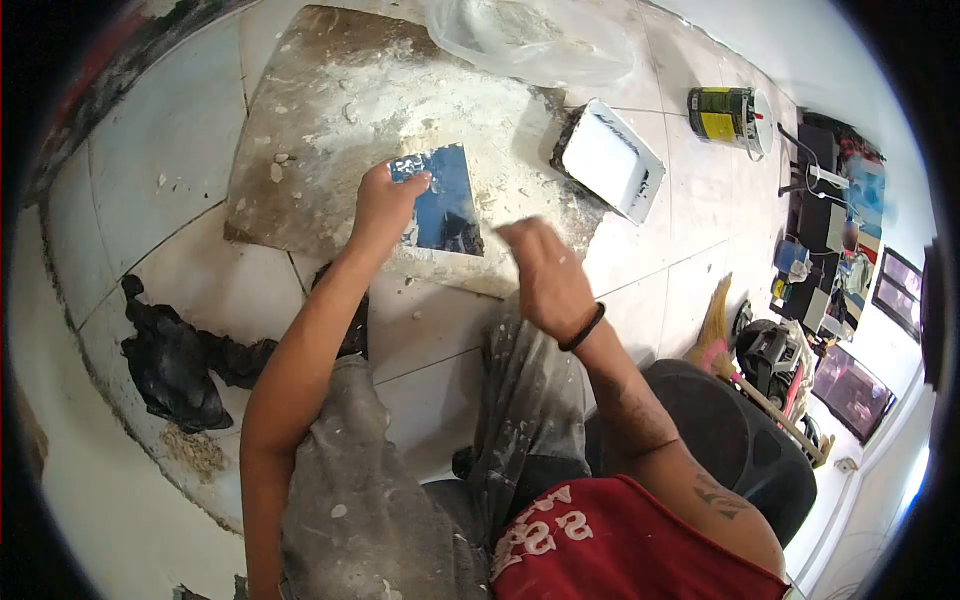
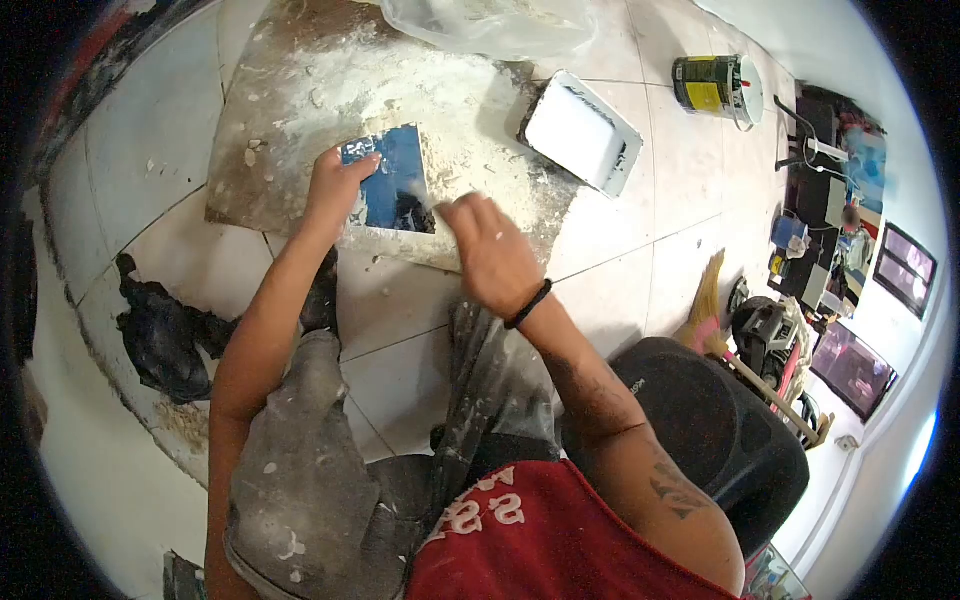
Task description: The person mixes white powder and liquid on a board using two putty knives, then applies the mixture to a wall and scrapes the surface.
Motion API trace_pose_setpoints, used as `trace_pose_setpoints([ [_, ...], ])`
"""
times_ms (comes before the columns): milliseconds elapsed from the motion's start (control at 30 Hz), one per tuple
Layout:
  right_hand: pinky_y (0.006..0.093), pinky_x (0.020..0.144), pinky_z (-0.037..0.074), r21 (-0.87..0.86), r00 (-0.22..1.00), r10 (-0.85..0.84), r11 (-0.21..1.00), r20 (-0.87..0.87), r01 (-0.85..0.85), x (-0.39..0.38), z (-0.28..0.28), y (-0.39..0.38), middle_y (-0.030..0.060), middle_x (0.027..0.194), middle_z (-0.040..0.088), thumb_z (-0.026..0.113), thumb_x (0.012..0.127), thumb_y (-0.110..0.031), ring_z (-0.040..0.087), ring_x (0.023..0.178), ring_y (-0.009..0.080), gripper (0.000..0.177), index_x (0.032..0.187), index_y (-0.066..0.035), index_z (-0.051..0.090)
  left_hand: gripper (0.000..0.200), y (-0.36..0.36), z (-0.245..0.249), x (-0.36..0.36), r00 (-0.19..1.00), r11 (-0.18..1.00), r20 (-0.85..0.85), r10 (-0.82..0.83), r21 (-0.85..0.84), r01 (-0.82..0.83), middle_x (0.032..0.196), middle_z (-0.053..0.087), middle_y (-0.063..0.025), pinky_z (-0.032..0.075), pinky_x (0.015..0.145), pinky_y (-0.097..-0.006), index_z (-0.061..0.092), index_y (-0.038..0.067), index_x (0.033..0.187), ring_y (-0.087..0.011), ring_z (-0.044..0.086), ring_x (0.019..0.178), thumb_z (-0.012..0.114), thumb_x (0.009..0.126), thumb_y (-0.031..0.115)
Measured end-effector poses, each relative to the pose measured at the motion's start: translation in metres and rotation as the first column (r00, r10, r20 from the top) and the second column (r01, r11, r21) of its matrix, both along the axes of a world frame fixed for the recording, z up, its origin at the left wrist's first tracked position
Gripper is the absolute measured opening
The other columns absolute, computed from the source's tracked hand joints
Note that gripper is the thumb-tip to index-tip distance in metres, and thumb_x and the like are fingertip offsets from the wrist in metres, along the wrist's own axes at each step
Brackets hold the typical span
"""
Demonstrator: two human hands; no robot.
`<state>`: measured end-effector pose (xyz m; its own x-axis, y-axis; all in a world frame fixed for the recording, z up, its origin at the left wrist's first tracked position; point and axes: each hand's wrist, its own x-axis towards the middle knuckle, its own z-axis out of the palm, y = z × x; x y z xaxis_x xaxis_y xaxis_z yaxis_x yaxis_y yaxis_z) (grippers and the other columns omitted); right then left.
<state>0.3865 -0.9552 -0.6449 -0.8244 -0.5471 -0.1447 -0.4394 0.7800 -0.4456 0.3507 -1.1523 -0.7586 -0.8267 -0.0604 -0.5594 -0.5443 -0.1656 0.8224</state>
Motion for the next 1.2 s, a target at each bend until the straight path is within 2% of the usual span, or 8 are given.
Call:
trace_pose_setpoints([
  [167, 0.0364, 0.076, 0.045, 0.118, 0.975, 0.214, 0.971, -0.054, -0.206, 0.008, 0.001, -0.005, 0.0105, 0.097, 0.052, 0.047, 0.083, -0.014, 0.053, 0.087, 0.0250, 0.028, 0.108, -0.003, 0.051, 0.012, 0.003, 0.011, 0.000, 0.995, 0.982, 0.095, -0.019, 0.191, 0.000, 0.074, 0.063, -0.0054, 0.045, 0.057, -0.0279, 0.062, -0.003, 0.085, -0.0124, 0.057, 0.060, 0.062, 0.078, 0.007],
  [400, 0.0406, 0.075, 0.045, 0.119, 0.991, 0.117, 0.987, -0.068, -0.109, -0.054, -0.050, 0.015, 0.0143, 0.093, 0.051, 0.047, 0.079, -0.002, 0.053, 0.088, 0.0315, 0.022, 0.101, -0.003, 0.049, 0.014, -0.001, 0.022, 0.007, 0.979, 0.954, 0.161, -0.128, 0.290, 0.077, 0.078, 0.064, -0.0078, 0.047, 0.062, -0.0275, 0.061, -0.004, 0.089, -0.0134, 0.060, 0.067, 0.062, 0.077, 0.005],
  [500, 0.0441, 0.077, 0.043, -0.033, 0.990, -0.138, 0.990, 0.001, 0.138, -0.067, -0.043, 0.035, 0.0194, 0.094, 0.050, 0.050, 0.075, 0.006, 0.049, 0.092, 0.0398, 0.027, 0.101, -0.002, 0.047, 0.018, -0.003, 0.027, 0.012, 0.974, 0.980, -0.115, -0.196, -0.008, 0.196, 0.079, 0.065, -0.0105, 0.047, 0.063, -0.0282, 0.061, -0.004, 0.091, -0.0146, 0.062, 0.070, 0.063, 0.077, 0.008],
  [533, 0.0404, 0.076, 0.043, -0.120, 0.984, -0.157, 0.982, -0.083, 0.147, -0.066, -0.037, 0.041, 0.0194, 0.092, 0.051, 0.049, 0.077, 0.008, 0.052, 0.088, 0.0376, 0.025, 0.100, -0.001, 0.047, 0.017, -0.004, 0.027, 0.016, 0.926, 0.935, -0.261, -0.272, -0.299, 0.191, 0.079, 0.065, -0.0132, 0.047, 0.063, -0.0300, 0.060, -0.004, 0.088, -0.0196, 0.063, 0.070, 0.065, 0.078, 0.008],
  [700, 0.0402, 0.076, 0.044, -0.177, 0.983, -0.152, 0.970, 0.099, 0.167, -0.042, 0.023, 0.059, 0.0186, 0.097, 0.052, 0.049, 0.076, 0.010, 0.052, 0.091, 0.0380, 0.027, 0.100, 0.000, 0.047, 0.011, -0.005, 0.062, 0.026, 0.593, 0.746, -0.597, -0.541, -0.666, 0.010, 0.079, 0.061, -0.0118, 0.049, 0.071, -0.0362, 0.054, -0.001, 0.078, -0.0291, 0.060, 0.076, 0.062, 0.069, -0.003],
  [767, 0.0411, 0.076, 0.045, -0.189, 0.998, -0.002, 0.982, 0.070, 0.015, -0.029, 0.045, 0.054, 0.0162, 0.099, 0.052, 0.050, 0.073, 0.011, 0.053, 0.092, 0.0359, 0.028, 0.099, 0.000, 0.048, 0.013, -0.003, 0.057, 0.023, 0.364, 0.698, -0.690, -0.626, -0.703, -0.133, 0.081, 0.059, -0.0104, 0.050, 0.076, -0.0381, 0.052, 0.000, 0.076, -0.0276, 0.059, 0.081, 0.060, 0.067, -0.006],
  [933, 0.0369, 0.083, 0.042, -0.026, 0.976, 0.194, 0.981, 0.102, -0.192, -0.006, 0.057, 0.041, 0.0126, 0.100, 0.050, 0.051, 0.072, 0.000, 0.051, 0.094, 0.0294, 0.026, 0.098, -0.002, 0.050, 0.014, 0.006, 0.053, 0.028, 0.236, 0.720, -0.722, -0.651, -0.685, -0.108, 0.085, 0.057, -0.0105, 0.049, 0.085, -0.0431, 0.047, 0.001, 0.072, -0.0254, 0.057, 0.087, 0.059, 0.066, -0.006],
  [1200, 0.0381, 0.079, 0.042, -0.031, 0.982, 0.176, 0.984, 0.065, -0.174, -0.044, -0.023, 0.029, 0.0143, 0.094, 0.048, 0.050, 0.069, 0.003, 0.049, 0.090, 0.0323, 0.025, 0.094, 0.000, 0.049, 0.013, 0.008, 0.057, 0.046, 0.075, 0.754, -0.757, -0.649, -0.653, -0.070, 0.084, 0.057, -0.0127, 0.051, 0.082, -0.0445, 0.047, 0.001, 0.070, -0.0272, 0.058, 0.084, 0.059, 0.071, -0.003],
])
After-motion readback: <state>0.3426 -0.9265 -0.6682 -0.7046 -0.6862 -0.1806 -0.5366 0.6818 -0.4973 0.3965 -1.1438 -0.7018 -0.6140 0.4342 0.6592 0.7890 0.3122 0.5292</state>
